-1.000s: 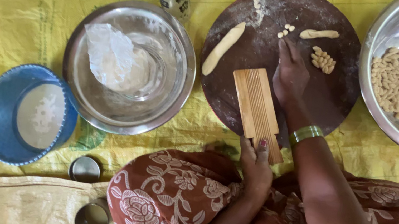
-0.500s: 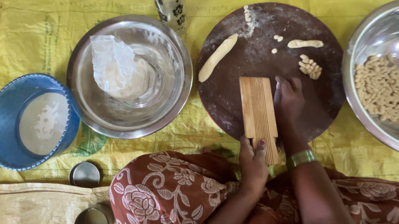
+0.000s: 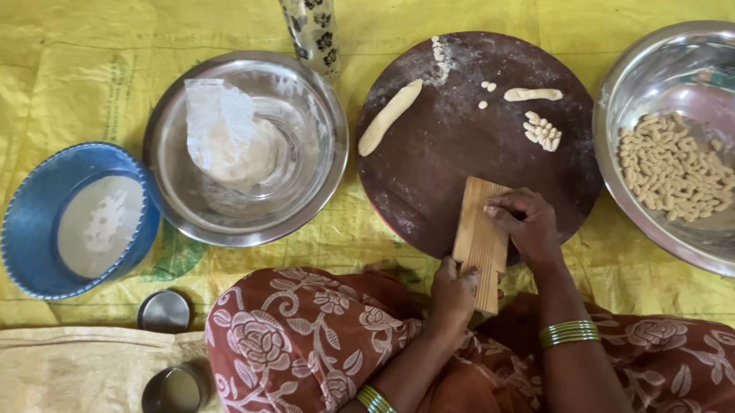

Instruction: The person sits on the floor and uses a wooden ridged tool to press small pieces of dough into a textured shape. They roll a dough log, cut off small pieces, press them with the tool, and place the shaped pieces into a metal bowl. The process is repeated throughout the clip.

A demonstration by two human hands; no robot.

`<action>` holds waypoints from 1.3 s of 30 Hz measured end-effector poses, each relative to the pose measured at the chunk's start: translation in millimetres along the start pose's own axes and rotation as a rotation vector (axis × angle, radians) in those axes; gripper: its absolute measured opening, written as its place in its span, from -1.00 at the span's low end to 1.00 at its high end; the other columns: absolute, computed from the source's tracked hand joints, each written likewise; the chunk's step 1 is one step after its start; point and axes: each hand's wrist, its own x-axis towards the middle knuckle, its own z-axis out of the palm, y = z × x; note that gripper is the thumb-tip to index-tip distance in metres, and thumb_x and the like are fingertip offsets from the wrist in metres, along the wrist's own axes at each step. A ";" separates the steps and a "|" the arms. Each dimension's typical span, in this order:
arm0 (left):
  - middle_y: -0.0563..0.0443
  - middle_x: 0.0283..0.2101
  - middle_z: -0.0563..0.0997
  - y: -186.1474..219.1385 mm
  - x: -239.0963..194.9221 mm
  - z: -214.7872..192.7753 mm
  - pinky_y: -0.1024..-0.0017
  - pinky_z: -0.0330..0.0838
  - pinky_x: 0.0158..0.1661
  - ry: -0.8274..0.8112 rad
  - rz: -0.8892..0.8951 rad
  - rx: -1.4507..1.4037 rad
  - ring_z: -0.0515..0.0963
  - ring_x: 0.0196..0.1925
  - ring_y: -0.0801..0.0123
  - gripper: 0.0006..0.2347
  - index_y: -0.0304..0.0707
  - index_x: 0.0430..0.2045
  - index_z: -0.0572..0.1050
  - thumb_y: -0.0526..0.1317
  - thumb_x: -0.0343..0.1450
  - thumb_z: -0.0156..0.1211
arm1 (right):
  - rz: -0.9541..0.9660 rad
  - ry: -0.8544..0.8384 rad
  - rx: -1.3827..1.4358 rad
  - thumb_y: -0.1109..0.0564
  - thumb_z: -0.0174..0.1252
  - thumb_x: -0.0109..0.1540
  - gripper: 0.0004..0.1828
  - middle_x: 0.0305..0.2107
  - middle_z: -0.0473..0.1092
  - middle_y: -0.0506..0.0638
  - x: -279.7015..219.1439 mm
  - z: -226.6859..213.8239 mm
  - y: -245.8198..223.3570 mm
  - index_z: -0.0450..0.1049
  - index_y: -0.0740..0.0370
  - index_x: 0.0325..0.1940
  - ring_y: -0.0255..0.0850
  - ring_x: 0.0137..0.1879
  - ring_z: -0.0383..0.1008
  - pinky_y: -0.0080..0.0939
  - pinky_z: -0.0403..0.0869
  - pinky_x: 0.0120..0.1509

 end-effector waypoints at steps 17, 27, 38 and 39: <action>-0.23 0.03 0.59 3.9 -6.9 2.1 0.28 0.55 0.00 0.074 0.033 0.027 0.66 -0.02 0.22 -0.70 -0.38 0.14 0.34 -0.31 0.51 -0.01 | 0.154 -0.020 -0.395 0.04 0.51 0.02 -0.51 -0.11 0.39 0.11 37.7 4.9 -3.5 0.56 0.15 -0.02 0.01 -0.01 0.47 0.02 0.49 0.10; -0.44 0.11 0.58 -2.0 -2.3 4.3 0.27 0.49 0.06 0.061 0.071 0.043 0.63 0.08 0.07 -0.62 -0.56 0.21 0.30 -0.31 0.50 0.00 | 0.119 0.041 -0.489 -0.07 0.40 0.20 -0.67 -0.22 0.50 0.02 60.6 11.1 19.1 0.57 0.13 -0.07 -0.06 -0.14 0.54 -0.03 0.49 -0.02; -0.47 0.38 0.26 -0.8 2.3 7.8 0.30 0.30 0.29 0.053 -0.008 0.110 0.40 0.38 0.03 -0.46 -0.49 0.41 -0.04 -0.27 0.54 -0.06 | -0.058 0.061 -0.318 0.01 0.46 0.12 -0.65 -0.32 0.41 0.06 30.7 4.6 1.3 0.60 0.23 -0.13 -0.21 -0.31 0.42 -0.17 0.46 -0.19; -0.47 0.38 0.26 0.3 1.7 7.8 0.30 0.31 0.28 0.043 -0.031 0.150 0.41 0.38 0.03 -0.46 -0.47 0.42 -0.04 -0.25 0.54 -0.08 | -0.037 0.078 -0.320 0.03 0.45 0.15 -0.69 -0.33 0.42 0.05 31.3 8.3 1.2 0.61 0.24 -0.14 -0.23 -0.32 0.42 -0.17 0.45 -0.20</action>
